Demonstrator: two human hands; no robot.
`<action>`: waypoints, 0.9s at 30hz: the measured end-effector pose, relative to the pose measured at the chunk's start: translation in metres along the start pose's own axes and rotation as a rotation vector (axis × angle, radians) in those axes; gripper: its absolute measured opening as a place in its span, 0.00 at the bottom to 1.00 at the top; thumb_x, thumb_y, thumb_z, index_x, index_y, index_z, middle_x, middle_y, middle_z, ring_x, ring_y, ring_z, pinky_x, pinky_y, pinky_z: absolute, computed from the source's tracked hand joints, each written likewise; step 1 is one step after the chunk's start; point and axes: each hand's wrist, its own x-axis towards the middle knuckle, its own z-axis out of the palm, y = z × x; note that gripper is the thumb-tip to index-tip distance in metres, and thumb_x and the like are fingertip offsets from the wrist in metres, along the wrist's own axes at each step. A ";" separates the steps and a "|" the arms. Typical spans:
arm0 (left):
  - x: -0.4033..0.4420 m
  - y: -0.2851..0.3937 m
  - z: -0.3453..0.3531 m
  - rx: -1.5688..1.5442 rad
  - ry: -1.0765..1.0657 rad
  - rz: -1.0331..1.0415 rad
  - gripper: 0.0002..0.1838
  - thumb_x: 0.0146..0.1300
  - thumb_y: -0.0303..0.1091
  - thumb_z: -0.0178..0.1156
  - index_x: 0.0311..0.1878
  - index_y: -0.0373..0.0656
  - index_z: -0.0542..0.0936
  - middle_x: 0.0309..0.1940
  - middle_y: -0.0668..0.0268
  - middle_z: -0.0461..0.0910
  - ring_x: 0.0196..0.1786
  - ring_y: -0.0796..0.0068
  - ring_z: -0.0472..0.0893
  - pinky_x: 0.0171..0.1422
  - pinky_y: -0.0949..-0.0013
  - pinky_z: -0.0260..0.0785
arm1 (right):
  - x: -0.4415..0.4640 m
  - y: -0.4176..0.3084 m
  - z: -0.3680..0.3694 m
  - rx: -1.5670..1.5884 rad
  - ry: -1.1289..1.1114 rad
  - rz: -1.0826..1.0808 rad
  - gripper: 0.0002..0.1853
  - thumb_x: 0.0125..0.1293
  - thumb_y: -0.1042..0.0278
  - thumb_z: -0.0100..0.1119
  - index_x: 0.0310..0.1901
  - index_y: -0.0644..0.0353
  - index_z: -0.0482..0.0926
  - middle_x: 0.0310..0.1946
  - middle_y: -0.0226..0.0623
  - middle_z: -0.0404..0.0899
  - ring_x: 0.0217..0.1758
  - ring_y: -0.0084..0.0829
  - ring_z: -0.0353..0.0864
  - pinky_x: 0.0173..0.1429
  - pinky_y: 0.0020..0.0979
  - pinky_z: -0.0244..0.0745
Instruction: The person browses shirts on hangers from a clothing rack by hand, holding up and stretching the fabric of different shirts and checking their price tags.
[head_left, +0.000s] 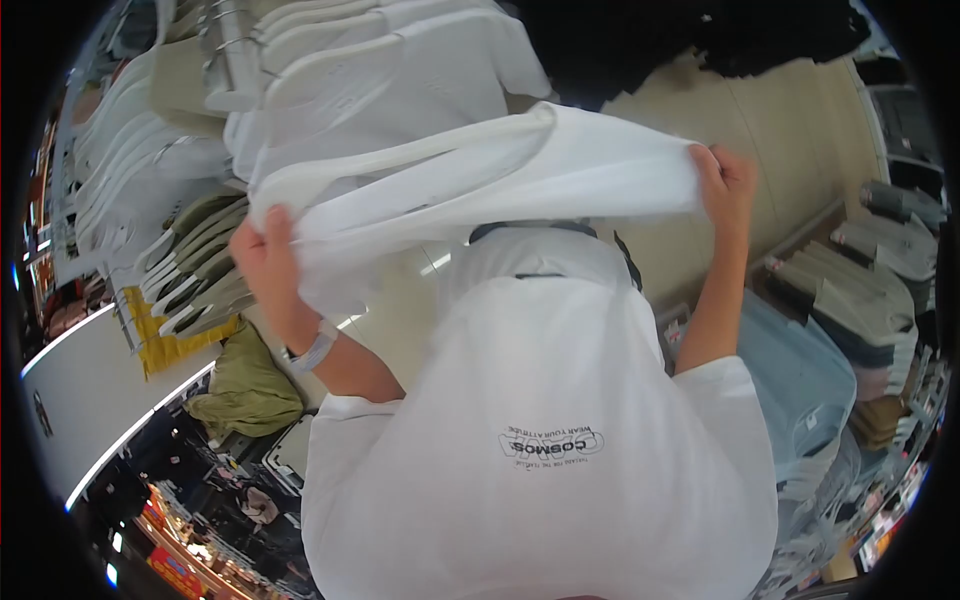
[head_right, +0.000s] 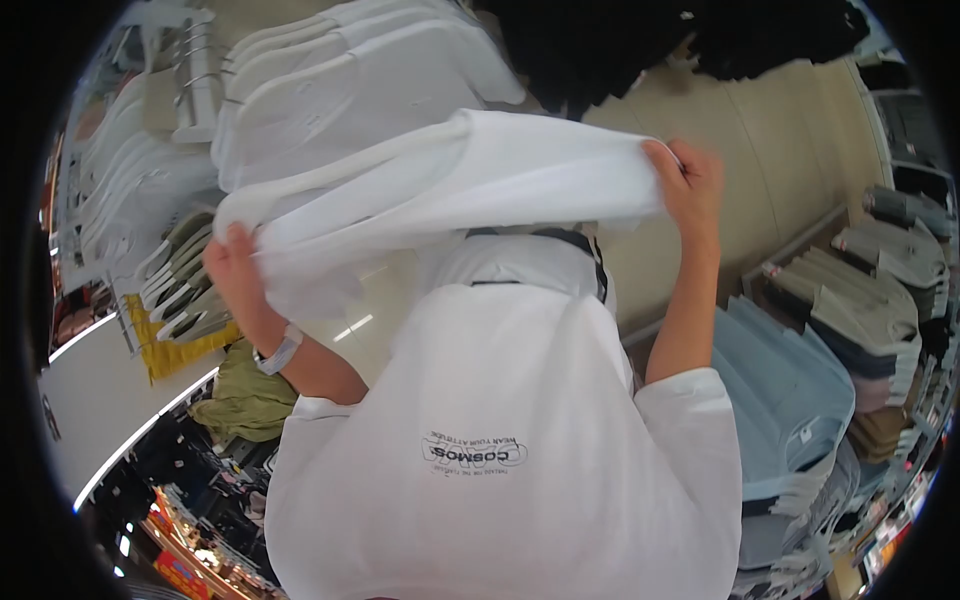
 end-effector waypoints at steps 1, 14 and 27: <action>0.003 0.002 0.009 0.062 -0.064 0.037 0.17 0.65 0.41 0.61 0.36 0.33 0.81 0.22 0.76 0.73 0.28 0.85 0.67 0.32 0.76 0.58 | 0.002 0.004 0.008 0.017 0.015 0.127 0.21 0.63 0.63 0.64 0.18 0.63 0.68 0.15 0.20 0.57 0.22 0.15 0.53 0.24 0.25 0.49; 0.052 -0.011 0.046 0.016 -0.286 -0.004 0.16 0.63 0.40 0.64 0.35 0.33 0.82 0.21 0.73 0.76 0.27 0.86 0.68 0.31 0.77 0.62 | 0.004 0.014 0.069 0.242 -0.058 0.166 0.20 0.66 0.60 0.61 0.22 0.64 0.72 0.18 0.18 0.60 0.24 0.14 0.55 0.26 0.24 0.50; 0.007 -0.022 0.089 0.010 0.410 0.418 0.07 0.59 0.28 0.64 0.38 0.37 0.78 0.36 0.63 0.78 0.38 0.71 0.75 0.42 0.71 0.67 | -0.034 0.021 0.018 0.253 -0.532 0.453 0.13 0.59 0.62 0.68 0.36 0.67 0.84 0.26 0.26 0.79 0.30 0.16 0.72 0.34 0.22 0.67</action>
